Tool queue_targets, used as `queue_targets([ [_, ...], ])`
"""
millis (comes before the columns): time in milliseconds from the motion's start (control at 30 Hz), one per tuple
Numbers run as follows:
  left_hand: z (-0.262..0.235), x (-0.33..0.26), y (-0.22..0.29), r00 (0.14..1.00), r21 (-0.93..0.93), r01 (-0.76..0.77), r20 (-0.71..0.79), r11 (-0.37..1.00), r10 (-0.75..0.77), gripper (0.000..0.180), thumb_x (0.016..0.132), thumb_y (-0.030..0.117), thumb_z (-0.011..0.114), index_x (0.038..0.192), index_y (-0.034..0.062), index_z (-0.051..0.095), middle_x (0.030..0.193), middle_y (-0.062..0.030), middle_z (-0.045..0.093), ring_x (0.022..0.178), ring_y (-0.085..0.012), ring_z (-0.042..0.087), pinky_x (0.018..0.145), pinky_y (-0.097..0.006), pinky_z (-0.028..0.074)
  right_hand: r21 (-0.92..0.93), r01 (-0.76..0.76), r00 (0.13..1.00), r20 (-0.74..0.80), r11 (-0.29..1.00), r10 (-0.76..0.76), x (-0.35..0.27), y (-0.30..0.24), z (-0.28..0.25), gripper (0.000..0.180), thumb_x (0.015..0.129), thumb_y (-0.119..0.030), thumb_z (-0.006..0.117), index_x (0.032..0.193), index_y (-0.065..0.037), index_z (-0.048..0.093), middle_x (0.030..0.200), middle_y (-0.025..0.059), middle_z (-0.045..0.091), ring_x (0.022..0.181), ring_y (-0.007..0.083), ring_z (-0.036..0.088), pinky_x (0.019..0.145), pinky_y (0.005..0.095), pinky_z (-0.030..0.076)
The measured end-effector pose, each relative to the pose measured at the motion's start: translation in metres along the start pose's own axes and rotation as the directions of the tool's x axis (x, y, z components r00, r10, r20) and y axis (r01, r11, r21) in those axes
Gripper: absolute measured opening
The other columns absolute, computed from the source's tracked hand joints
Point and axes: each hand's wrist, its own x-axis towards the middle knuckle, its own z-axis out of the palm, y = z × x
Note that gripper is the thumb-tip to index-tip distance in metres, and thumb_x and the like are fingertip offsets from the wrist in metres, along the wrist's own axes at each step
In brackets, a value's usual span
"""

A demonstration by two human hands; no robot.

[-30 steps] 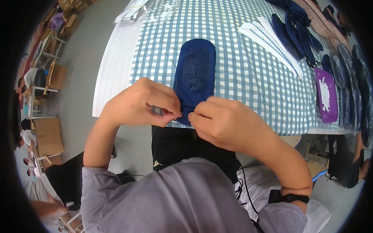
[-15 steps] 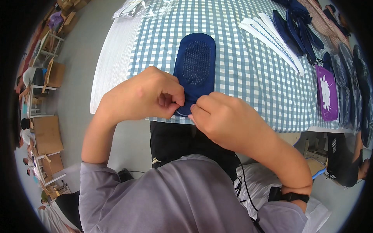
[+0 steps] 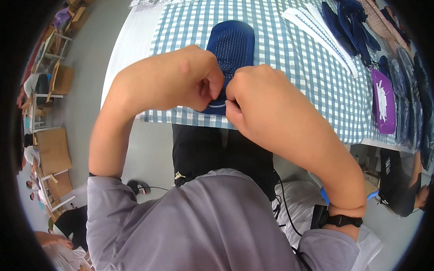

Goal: The person is inspecting a pair of blue socks, turning them over, checking the stitching, and then rolling them up with a paper band.

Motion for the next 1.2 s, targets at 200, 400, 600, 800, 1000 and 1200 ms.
queue_targets([
  [200,-0.002,0.005,0.002,0.999,0.013,0.052,0.002,0.999,-0.052,0.016,0.076,-0.005,0.078,0.092,-0.0005,0.077,0.081,-0.0107,0.077,0.074,-0.0231,0.075,0.066,-0.033,0.059,0.03,-0.096,0.993,-0.071,0.995,0.098,-0.003,-0.005,0.001,0.01,0.085,-0.001,0.074,0.094,0.004,0.073,0.086,0.0191,0.072,0.079,0.039,0.069,0.075,0.0475,0.056],
  [400,0.002,0.005,-0.003,1.0,-0.004,0.018,-0.003,1.0,-0.018,0.016,0.077,-0.005,0.078,0.092,-0.0008,0.077,0.082,-0.011,0.077,0.073,-0.0232,0.075,0.064,-0.033,0.059,-0.354,0.144,0.95,-0.212,0.924,-0.229,-0.012,-0.011,0.02,0.005,0.079,-0.002,0.072,0.083,-0.002,0.069,0.082,0.0101,0.062,0.075,0.0308,0.062,0.072,0.0401,0.058],
  [600,0.01,-0.006,-0.01,0.994,-0.03,-0.039,-0.101,0.999,0.036,0.016,0.077,-0.005,0.079,0.093,-0.0008,0.078,0.081,-0.0118,0.077,0.072,-0.0229,0.075,0.066,-0.032,0.059,-0.489,0.199,0.915,-0.218,0.85,-0.34,-0.023,-0.011,0.04,0.007,0.077,-0.005,0.073,0.075,-0.002,0.066,0.076,0.0062,0.056,0.071,0.0199,0.06,0.056,0.0307,0.055],
  [800,0.021,-0.019,-0.017,0.978,-0.038,-0.148,-0.153,0.988,0.141,0.018,0.076,-0.006,0.081,0.093,-0.0006,0.077,0.085,-0.012,0.074,0.075,-0.025,0.073,0.067,-0.034,0.059,-0.436,0.204,0.945,-0.145,0.877,-0.292,-0.032,-0.007,0.036,0.018,0.084,0.0,0.079,0.1,0.007,0.075,0.094,0.0125,0.071,0.082,0.0269,0.07,0.069,0.0366,0.061],
  [1000,0.044,-0.038,-0.023,0.79,0.223,-0.433,-0.373,0.873,0.487,0.024,0.071,-0.004,0.082,0.093,0.0048,0.077,0.099,-0.0059,0.073,0.085,-0.0259,0.071,0.071,-0.037,0.06,-0.446,0.222,0.945,-0.12,0.867,-0.304,-0.031,-0.005,0.033,0.015,0.086,0.0,0.079,0.098,0.007,0.074,0.092,0.0118,0.07,0.08,0.0254,0.069,0.067,0.0343,0.06],
  [1200,0.054,-0.033,-0.023,0.749,0.361,-0.427,-0.372,0.829,0.548,0.024,0.069,-0.004,0.081,0.091,0.0042,0.075,0.098,-0.0067,0.073,0.085,-0.0263,0.071,0.07,-0.037,0.06,-0.407,0.223,0.95,-0.114,0.886,-0.291,-0.03,-0.005,0.03,0.014,0.086,0.0,0.079,0.097,0.007,0.074,0.093,0.0119,0.07,0.08,0.026,0.07,0.067,0.0348,0.059],
])
